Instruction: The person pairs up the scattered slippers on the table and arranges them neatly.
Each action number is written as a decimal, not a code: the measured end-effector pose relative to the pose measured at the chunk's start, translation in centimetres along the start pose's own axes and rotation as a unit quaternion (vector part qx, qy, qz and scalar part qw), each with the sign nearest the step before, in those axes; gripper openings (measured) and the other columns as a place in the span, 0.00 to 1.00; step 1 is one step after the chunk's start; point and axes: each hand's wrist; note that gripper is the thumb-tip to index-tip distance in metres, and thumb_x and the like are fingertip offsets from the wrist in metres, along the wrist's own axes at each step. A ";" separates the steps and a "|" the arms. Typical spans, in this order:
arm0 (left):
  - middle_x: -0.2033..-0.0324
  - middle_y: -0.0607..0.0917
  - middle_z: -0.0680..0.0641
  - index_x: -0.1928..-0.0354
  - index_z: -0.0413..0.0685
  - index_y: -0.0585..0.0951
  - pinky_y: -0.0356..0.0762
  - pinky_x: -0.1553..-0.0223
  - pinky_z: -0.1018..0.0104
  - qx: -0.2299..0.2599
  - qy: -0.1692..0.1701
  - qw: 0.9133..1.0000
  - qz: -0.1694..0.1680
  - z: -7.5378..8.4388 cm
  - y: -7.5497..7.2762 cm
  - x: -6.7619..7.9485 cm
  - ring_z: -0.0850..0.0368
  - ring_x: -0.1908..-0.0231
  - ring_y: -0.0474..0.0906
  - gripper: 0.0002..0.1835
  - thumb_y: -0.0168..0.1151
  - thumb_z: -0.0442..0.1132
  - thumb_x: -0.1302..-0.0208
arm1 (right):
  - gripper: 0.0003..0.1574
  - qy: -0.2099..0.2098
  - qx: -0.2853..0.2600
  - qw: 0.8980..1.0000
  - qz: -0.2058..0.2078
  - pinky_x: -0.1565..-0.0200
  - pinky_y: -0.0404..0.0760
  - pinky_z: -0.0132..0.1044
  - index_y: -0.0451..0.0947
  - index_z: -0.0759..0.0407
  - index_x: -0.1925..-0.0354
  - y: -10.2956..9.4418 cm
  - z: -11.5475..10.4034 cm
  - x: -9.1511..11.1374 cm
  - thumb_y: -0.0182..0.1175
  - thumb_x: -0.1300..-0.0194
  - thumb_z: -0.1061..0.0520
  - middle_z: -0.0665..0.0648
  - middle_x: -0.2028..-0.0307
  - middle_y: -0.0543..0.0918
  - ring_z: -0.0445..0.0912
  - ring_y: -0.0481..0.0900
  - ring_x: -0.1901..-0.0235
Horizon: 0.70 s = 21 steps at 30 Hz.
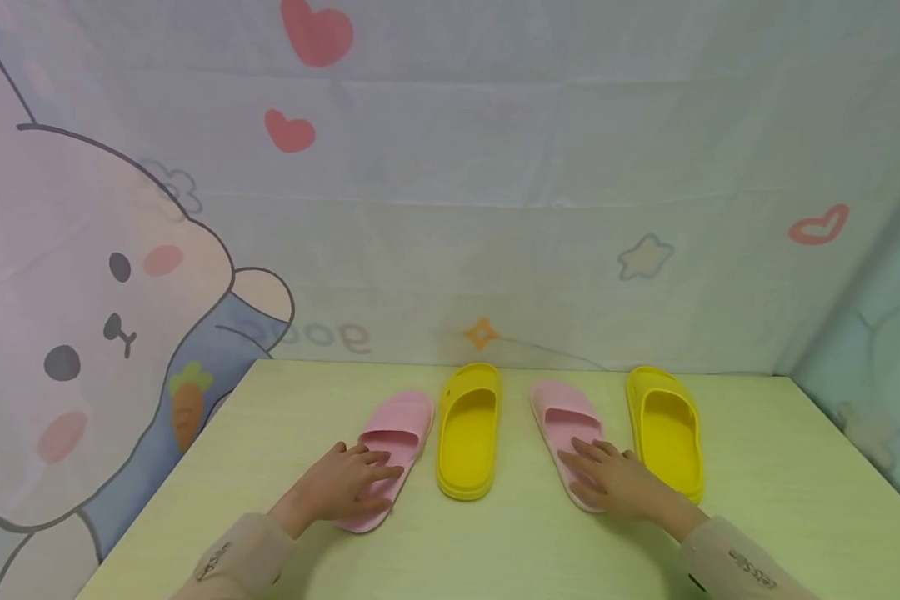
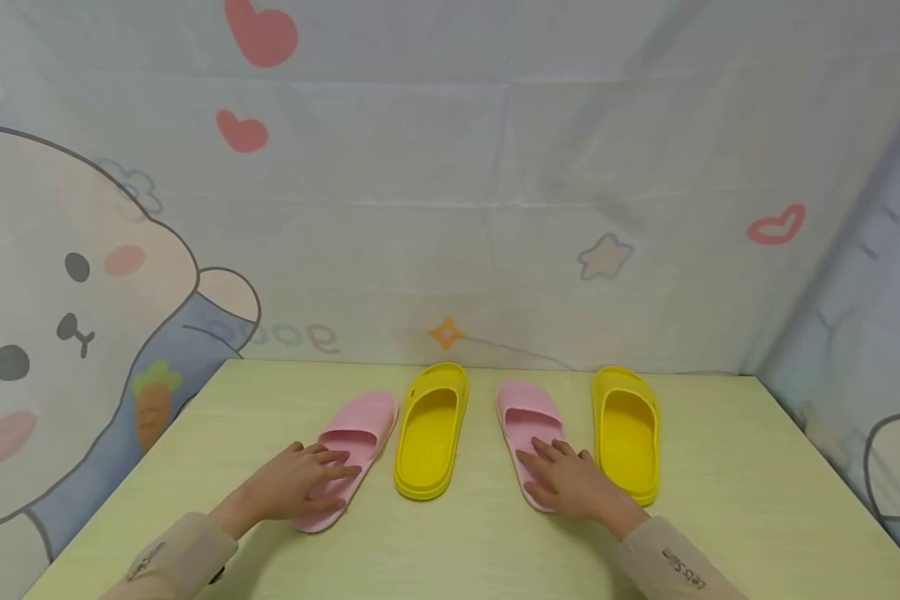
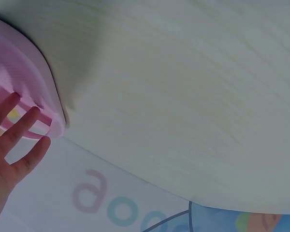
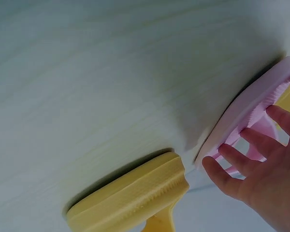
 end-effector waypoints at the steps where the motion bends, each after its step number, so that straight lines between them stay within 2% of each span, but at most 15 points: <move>1: 0.50 0.79 0.47 0.48 0.60 0.76 0.72 0.58 0.45 0.003 -0.004 1.000 -0.004 0.0 0.0 0.0 0.48 0.52 0.74 0.23 0.54 0.58 0.44 | 0.31 0.002 -0.001 1.000 -0.002 0.51 0.59 0.70 0.62 0.52 0.38 0.0 -0.1 0.1 0.46 0.36 0.42 0.63 0.38 0.64 0.65 0.62 0.41; 6: 0.49 0.78 0.47 0.48 0.60 0.76 0.72 0.57 0.45 0.009 -0.018 1.000 -0.011 0.2 0.0 0.2 0.48 0.52 0.74 0.24 0.54 0.59 0.45 | 0.32 0.007 -0.009 1.000 -0.009 0.51 0.59 0.71 0.62 0.52 0.38 -0.4 -0.6 0.4 0.47 0.37 0.42 0.63 0.37 0.63 0.67 0.61 0.42; 11: 0.49 0.79 0.48 0.49 0.60 0.76 0.73 0.59 0.45 0.005 -0.025 1.000 0.005 0.3 0.0 1.0 0.48 0.52 0.74 0.23 0.55 0.59 0.46 | 0.31 0.002 -0.009 1.000 -0.005 0.51 0.61 0.70 0.63 0.51 0.38 -0.3 -1.0 0.7 0.49 0.38 0.42 0.62 0.38 0.64 0.66 0.62 0.42; 16: 0.50 0.79 0.47 0.48 0.59 0.76 0.73 0.60 0.44 0.014 -0.035 0.999 0.014 0.4 0.3 1.7 0.48 0.52 0.74 0.24 0.54 0.60 0.45 | 0.31 -0.027 -0.001 1.000 0.009 0.55 0.67 0.67 0.65 0.53 0.40 0.0 -1.1 1.2 0.51 0.39 0.44 0.64 0.39 0.66 0.66 0.65 0.45; 21: 0.52 0.79 0.46 0.50 0.59 0.77 0.74 0.64 0.44 0.017 -0.030 0.999 0.041 0.6 0.4 2.3 0.47 0.53 0.74 0.24 0.51 0.62 0.43 | 0.32 -0.061 -0.001 0.998 0.022 0.57 0.71 0.63 0.66 0.54 0.41 0.2 -1.4 1.7 0.53 0.40 0.43 0.65 0.40 0.67 0.66 0.66 0.46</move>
Point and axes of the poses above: each hand's wrist, its own x-axis away from the middle knuckle, its own y-axis out of the palm, z = x × y
